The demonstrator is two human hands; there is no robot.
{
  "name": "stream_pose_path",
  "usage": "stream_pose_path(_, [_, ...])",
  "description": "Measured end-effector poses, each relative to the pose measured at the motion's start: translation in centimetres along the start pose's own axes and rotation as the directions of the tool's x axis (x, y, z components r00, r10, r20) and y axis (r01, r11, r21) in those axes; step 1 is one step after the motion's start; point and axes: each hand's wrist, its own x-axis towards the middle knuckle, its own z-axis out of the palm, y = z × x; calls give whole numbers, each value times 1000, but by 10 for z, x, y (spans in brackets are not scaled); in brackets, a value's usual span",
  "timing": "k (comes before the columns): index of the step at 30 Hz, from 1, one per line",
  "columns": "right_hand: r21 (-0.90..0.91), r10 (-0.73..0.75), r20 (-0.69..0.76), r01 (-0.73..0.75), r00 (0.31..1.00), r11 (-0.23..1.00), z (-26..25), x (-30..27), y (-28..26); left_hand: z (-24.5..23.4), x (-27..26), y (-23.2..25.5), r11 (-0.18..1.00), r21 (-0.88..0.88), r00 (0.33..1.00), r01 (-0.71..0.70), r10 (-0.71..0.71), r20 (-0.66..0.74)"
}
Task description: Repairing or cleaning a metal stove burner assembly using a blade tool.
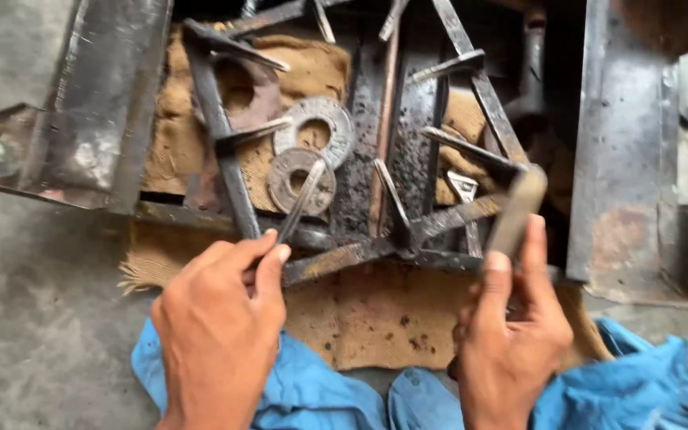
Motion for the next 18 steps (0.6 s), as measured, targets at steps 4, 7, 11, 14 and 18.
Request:
stream_pose_path(4, [-310, -354, 175, 393, 919, 866, 5, -5, 18, -1, -1, -1, 1000, 11, 1000, -22, 22, 4])
stream_pose_path(7, [-395, -498, 166, 520, 851, 758, 3, 8, 3, 2, 7, -6, 999, 17, 998, -46, 47, -41])
stream_pose_path(11, [-455, -300, 44, 286, 953, 843, 6, 4, 11, 0, 0, -2, 998, 49, 999, -49, 49, 3])
stream_pose_path(14, [-382, -185, 169, 237, 968, 893, 14, -3, -7, -2, 1, -1, 1000, -5, 999, 17, -17, 27])
stream_pose_path(18, [-189, -222, 50, 228, 974, 955, 4, -1, -28, 2, -2, -4, 991, -12, 990, -135, 134, -46])
